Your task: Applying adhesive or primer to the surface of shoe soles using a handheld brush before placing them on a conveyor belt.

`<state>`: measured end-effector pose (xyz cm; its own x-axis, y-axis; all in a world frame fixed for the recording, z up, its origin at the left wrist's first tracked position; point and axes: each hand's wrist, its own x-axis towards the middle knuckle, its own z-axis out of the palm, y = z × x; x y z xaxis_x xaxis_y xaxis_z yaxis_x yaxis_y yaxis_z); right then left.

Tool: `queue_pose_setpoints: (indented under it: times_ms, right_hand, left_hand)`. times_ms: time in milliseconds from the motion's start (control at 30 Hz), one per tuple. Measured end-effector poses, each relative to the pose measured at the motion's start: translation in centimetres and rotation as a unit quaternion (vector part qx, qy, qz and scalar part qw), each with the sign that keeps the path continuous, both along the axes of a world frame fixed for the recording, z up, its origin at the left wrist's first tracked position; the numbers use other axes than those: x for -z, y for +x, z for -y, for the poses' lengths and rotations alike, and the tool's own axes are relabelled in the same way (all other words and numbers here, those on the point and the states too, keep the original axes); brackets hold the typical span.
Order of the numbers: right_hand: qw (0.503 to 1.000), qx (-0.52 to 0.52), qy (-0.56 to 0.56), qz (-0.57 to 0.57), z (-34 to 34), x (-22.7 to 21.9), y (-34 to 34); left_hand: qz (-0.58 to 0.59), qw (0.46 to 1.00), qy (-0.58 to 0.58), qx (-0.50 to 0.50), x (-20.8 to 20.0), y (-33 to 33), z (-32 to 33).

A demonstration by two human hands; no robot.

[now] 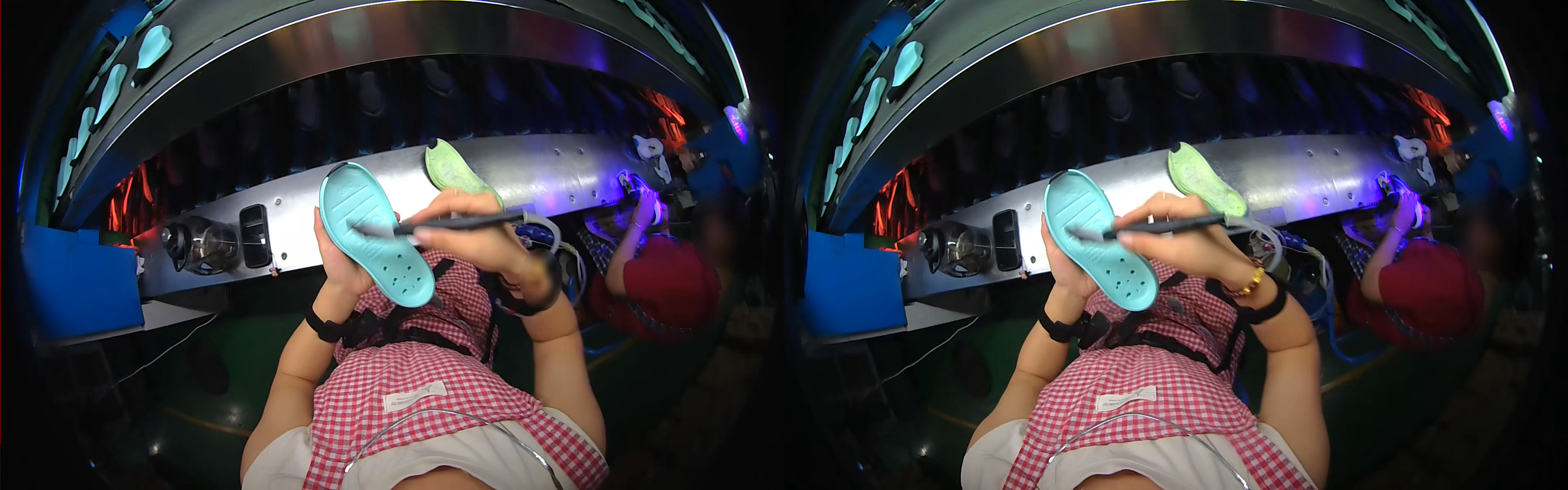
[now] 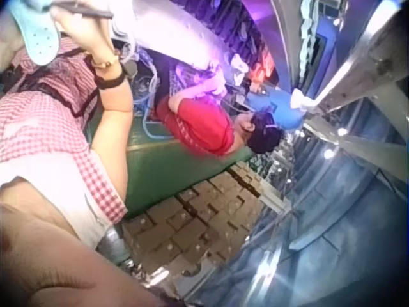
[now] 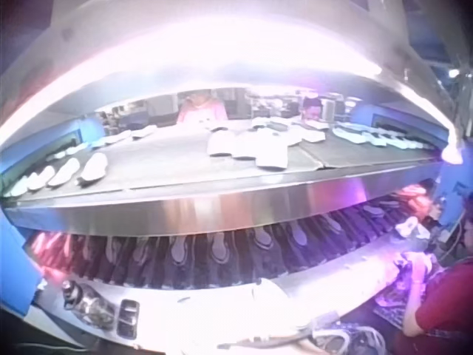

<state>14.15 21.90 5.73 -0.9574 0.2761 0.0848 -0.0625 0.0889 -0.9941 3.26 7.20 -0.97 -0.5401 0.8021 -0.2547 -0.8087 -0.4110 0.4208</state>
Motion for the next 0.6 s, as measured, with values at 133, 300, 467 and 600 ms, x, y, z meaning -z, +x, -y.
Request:
queue_pose_setpoints:
  times_ms: [133,300,467,600]
  right_hand:
    - [0.997,-0.052,0.053,-0.004,1.0,0.1,-0.7]
    - [0.99,-0.005,-0.143,0.016,0.2,-0.9,0.2]
    - [0.983,-0.153,0.083,-0.06,-0.1,-0.5,0.8]
    - [0.995,-0.019,0.078,-0.051,-0.6,0.4,0.8]
  left_hand:
    - [0.071,0.995,0.075,0.007,-1.4,0.8,-0.8]
    - [-0.004,0.998,0.06,-0.003,-1.7,0.1,-0.8]
    - [-0.089,0.993,0.035,-0.065,-1.0,-0.8,-0.3]
    - [-0.078,0.982,0.037,-0.167,-2.0,-0.9,-1.1]
